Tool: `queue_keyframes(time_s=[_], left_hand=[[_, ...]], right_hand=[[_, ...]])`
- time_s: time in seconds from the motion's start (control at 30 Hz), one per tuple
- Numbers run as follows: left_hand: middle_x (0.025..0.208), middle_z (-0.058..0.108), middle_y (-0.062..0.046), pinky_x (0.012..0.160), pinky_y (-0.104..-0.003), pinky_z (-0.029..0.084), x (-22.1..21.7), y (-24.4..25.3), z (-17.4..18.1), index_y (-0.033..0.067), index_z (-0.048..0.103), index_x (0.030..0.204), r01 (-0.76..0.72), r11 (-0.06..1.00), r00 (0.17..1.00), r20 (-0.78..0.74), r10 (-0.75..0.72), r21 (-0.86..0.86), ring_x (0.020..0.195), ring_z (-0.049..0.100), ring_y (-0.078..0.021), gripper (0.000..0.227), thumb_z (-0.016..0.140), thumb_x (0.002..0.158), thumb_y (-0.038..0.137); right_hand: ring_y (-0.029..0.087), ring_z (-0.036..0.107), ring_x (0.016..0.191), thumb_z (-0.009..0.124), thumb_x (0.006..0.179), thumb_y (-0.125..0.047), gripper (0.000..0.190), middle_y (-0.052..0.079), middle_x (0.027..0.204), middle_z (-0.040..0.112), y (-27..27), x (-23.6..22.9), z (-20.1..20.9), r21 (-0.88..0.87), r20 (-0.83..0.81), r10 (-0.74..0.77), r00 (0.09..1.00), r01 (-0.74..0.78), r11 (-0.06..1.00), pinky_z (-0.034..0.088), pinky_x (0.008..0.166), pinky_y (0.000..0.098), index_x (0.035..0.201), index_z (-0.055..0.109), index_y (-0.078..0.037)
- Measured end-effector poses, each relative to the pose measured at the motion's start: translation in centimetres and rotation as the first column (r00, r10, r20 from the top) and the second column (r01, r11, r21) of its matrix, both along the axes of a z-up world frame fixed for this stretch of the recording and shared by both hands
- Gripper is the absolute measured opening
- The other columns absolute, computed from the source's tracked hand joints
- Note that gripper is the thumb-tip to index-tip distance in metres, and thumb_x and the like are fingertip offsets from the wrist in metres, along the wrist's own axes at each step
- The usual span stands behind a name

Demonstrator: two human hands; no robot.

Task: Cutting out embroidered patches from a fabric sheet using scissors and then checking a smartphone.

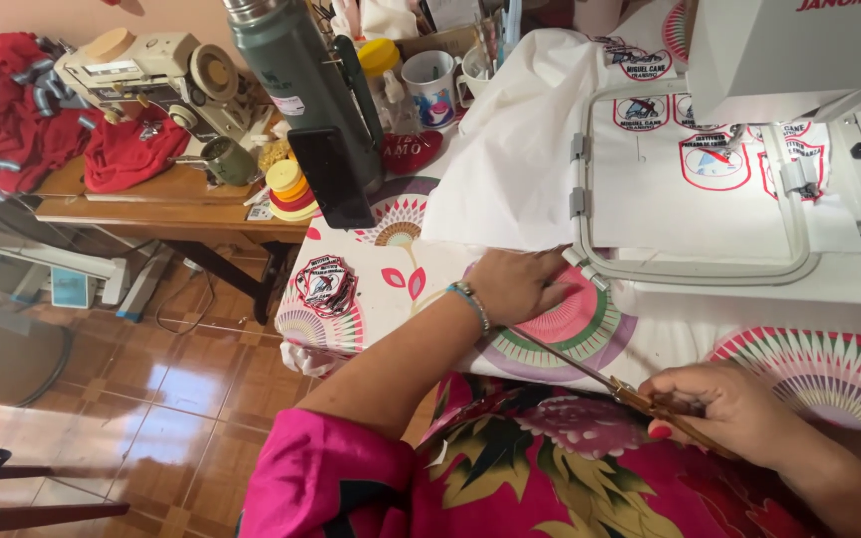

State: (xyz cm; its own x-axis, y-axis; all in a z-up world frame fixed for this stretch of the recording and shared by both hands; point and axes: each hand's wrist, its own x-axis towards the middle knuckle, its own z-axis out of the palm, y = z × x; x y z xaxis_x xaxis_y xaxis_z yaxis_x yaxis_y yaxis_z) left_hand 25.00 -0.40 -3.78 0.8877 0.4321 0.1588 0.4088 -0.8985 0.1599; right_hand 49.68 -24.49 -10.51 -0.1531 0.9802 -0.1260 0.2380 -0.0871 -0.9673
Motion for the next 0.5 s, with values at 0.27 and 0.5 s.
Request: queue_keyframes(time_s=[0.27,0.5], left_hand=[[0.1,0.076,-0.012,0.071,-0.058,0.053,-4.2,3.3,-1.8,0.0176,0.075,0.102,-0.268,0.939,0.949,0.227,0.218,0.217,0.093,0.071,-0.0411,0.049,0.047,0.096,0.058],[0.104,0.076,-0.013,0.074,-0.054,0.055,-4.2,4.7,0.1,0.0186,0.075,0.11,-0.248,0.933,0.932,0.327,0.157,0.259,0.092,0.07,-0.0391,0.036,0.054,0.093,0.042]], right_hand=[[0.001,0.083,0.068,0.097,0.067,-0.017,0.035,-0.005,0.075,0.095,0.3,-0.8,2.2,0.142,0.17,0.016,0.985,-0.04,0.989,0.062,0.064,0.0185,0.1,0.087,-0.014],[-0.004,0.076,0.06,0.093,0.07,-0.027,0.032,-0.012,0.066,0.096,0.3,-0.8,2.5,0.124,0.345,-0.022,0.939,-0.023,0.992,0.054,0.059,0.0173,0.102,0.089,-0.025]])
